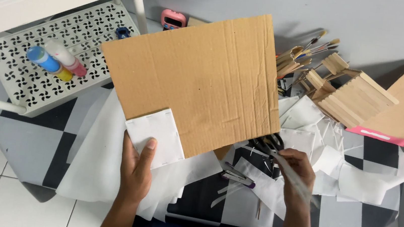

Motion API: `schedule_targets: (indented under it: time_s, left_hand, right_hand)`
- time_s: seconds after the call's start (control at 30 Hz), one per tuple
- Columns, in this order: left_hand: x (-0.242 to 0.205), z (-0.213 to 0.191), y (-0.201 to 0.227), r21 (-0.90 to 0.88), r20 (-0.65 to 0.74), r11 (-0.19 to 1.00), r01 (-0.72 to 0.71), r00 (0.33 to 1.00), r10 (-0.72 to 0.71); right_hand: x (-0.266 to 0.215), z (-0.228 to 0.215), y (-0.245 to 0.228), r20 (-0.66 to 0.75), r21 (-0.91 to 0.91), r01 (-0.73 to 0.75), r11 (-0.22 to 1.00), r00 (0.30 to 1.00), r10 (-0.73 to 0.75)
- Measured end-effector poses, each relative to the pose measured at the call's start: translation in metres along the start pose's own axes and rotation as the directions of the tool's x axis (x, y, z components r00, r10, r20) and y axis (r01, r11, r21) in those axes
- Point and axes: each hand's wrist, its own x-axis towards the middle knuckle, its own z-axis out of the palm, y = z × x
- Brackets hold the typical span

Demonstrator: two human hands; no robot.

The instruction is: Trimming cardboard pieces with scissors and wrapping them in white paper on a workshop table.

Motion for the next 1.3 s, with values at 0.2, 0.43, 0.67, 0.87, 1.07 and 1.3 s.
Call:
schedule_targets:
  time_s: [0.2,0.43,0.67,0.87,1.07,1.3]
  left_hand:
    - [-0.021,0.005,0.002,0.025,-0.042,0.999,0.031,0.999,-0.03]
    - [-0.034,0.004,0.012,0.099,-0.049,0.995,-0.013,0.999,0.018]
    - [-0.033,-0.006,0.009,0.072,-0.045,0.997,-0.022,0.999,0.025]
    - [-0.026,-0.018,0.004,0.05,-0.071,0.999,0.009,0.997,-0.005]
    - [-0.017,-0.024,0.002,0.061,-0.063,0.998,-0.021,0.998,0.025]
    - [-0.008,-0.018,-0.005,0.05,-0.073,0.999,-0.002,0.997,0.006]
  right_hand:
    - [0.016,0.036,-0.019,0.238,-0.463,0.164,0.871,0.97,-0.056]
    - [0.022,0.04,-0.019,0.387,-0.497,0.441,0.748,0.884,-0.264]
    - [0.024,0.056,-0.034,0.623,-0.643,0.753,0.14,0.621,-0.476]
    - [0.027,0.068,-0.03,0.66,-0.63,0.767,0.122,0.612,-0.435]
    - [0.045,0.06,-0.048,0.716,-0.532,0.777,0.337,0.625,-0.311]
    - [0.056,0.039,-0.035,0.751,-0.628,0.679,0.379,0.657,0.068]
